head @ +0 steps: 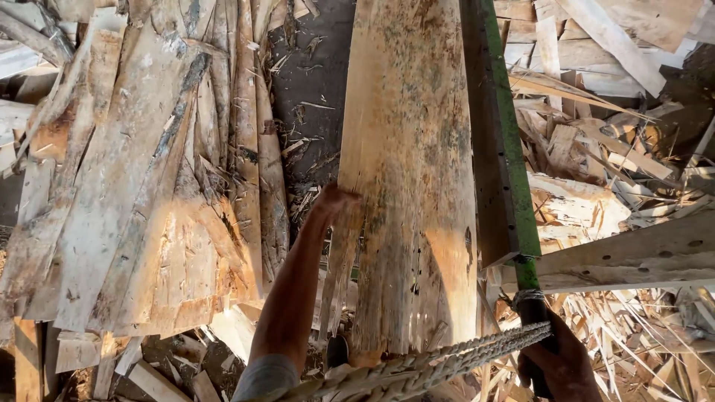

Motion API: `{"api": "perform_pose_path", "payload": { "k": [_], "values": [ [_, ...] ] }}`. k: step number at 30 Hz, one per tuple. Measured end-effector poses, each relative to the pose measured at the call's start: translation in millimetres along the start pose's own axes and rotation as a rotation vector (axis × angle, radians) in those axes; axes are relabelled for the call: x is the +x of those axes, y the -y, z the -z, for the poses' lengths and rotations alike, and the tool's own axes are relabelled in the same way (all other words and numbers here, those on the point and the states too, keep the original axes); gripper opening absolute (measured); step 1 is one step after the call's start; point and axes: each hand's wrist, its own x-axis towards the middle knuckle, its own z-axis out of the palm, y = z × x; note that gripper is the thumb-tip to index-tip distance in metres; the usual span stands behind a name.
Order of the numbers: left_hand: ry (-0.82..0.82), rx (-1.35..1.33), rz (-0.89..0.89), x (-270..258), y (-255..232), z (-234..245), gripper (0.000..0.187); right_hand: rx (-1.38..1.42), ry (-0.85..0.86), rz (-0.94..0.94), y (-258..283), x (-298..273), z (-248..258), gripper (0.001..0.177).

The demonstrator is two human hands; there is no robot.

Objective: The person uses a rope attached to a large blade to split a piece of wood on a workbench. They pull the rope to drive the blade through the wood, then remove the split pieces and place them on a pile.

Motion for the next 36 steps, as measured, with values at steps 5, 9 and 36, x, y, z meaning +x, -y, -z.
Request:
{"api": "perform_pose_path", "payload": {
  "k": [5,9,36],
  "values": [
    [-0.068,-0.151,0.090,-16,-15,-17,0.099,-0.063,-0.027,0.047,9,-11,-8,0.066],
    [-0.048,-0.231,0.018,-9,-8,-16,0.092,-0.104,-0.079,0.038,-27,21,-23,0.065],
    [-0.121,0.126,0.139,0,39,-24,0.049,-0.190,-0.053,-0.012,-120,80,-27,0.053]
  ]
}}
